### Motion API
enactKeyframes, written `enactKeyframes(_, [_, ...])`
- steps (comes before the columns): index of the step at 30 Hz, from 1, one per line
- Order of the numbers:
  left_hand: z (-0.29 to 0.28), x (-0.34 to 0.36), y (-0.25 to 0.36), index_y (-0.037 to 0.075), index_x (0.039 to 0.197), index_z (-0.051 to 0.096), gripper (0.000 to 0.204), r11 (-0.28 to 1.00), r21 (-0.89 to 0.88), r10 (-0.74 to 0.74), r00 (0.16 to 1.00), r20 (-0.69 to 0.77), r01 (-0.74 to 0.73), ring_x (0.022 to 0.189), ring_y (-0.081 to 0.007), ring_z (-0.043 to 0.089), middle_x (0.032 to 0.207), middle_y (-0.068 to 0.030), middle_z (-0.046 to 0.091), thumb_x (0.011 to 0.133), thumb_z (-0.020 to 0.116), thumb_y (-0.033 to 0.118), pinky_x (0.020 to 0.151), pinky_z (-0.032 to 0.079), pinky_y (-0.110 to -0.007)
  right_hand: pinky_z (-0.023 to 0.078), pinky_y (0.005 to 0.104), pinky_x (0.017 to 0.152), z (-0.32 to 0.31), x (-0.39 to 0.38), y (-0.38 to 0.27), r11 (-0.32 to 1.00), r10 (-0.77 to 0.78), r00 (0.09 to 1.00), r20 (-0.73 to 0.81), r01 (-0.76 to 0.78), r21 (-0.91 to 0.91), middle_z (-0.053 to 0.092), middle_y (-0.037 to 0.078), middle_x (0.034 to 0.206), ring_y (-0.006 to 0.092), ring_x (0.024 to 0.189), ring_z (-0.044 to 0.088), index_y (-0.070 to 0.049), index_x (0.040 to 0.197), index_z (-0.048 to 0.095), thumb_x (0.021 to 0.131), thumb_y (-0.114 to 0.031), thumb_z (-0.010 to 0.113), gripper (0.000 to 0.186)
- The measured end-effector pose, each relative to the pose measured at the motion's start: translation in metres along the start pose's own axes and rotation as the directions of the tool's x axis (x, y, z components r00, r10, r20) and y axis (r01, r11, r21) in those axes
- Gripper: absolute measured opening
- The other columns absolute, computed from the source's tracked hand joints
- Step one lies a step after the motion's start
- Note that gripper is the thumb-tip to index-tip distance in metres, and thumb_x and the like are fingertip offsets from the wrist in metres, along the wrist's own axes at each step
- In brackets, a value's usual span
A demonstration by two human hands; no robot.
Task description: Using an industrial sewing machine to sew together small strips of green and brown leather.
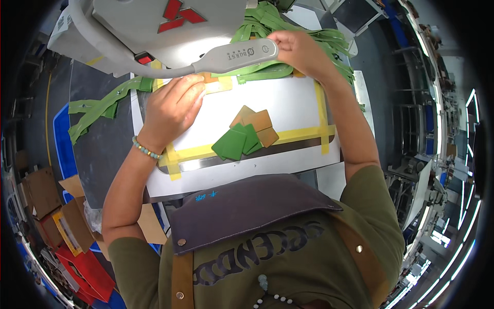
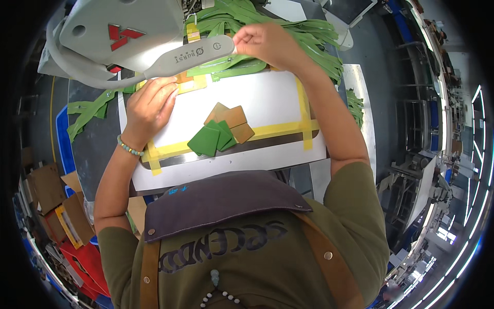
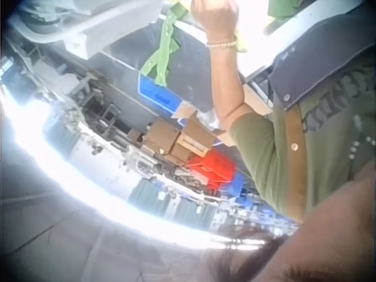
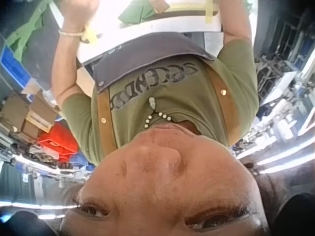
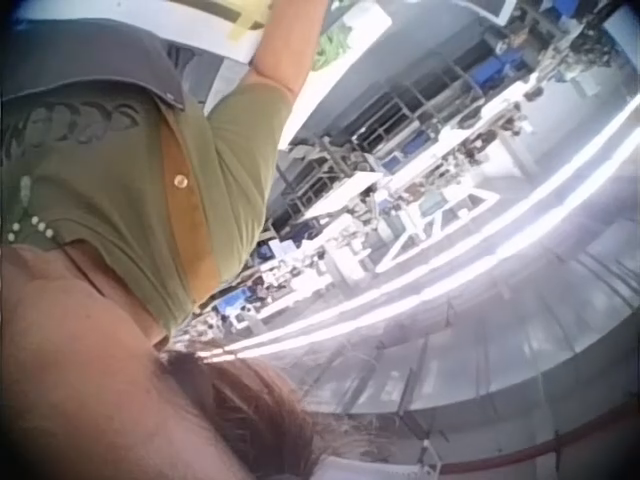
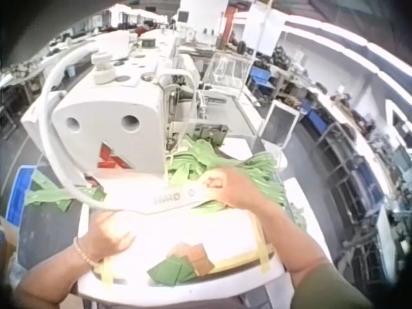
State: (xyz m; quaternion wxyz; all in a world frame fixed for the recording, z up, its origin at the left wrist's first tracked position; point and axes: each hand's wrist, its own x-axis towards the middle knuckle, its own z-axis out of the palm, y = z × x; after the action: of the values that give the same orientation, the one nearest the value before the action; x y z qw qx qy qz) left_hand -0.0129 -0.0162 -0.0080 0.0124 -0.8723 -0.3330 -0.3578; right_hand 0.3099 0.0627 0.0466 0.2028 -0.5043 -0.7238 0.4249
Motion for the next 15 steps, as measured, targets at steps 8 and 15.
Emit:
enactKeyframes(8, [0.006, 0.004, 0.003, 0.001, 0.120, 0.075, 0.031, 0.999, 0.032, -0.009, 0.991, 0.136, 0.005, 0.111, -0.0244, 0.069, 0.123, -0.0092, 0.074, 0.092, 0.076, 0.015, 0.091, 0.058, -0.036, 0.051, 0.0296, 0.086, 0.017, -0.004, 0.010, 0.993, -0.109, 0.990, 0.090, 0.112, -0.022, 0.079, 0.008, 0.108, 0.0141, 0.095, 0.069, -0.002, 0.106, 0.075, 0.092, -0.020, 0.077, 0.023])
enactKeyframes(15, [0.005, 0.001, -0.002, -0.001, 0.119, 0.074, 0.030, 0.980, -0.107, -0.143, 0.969, 0.202, 0.167, 0.115, -0.0309, 0.068, 0.131, -0.0112, 0.072, 0.091, 0.076, 0.009, 0.097, 0.056, -0.040, 0.049, 0.0267, 0.084, -0.005, -0.010, -0.009, 0.997, 0.029, 0.996, 0.086, -0.023, -0.072, 0.072, 0.000, 0.098, 0.0085, 0.088, 0.066, -0.005, 0.113, 0.075, 0.092, -0.022, 0.079, 0.027])
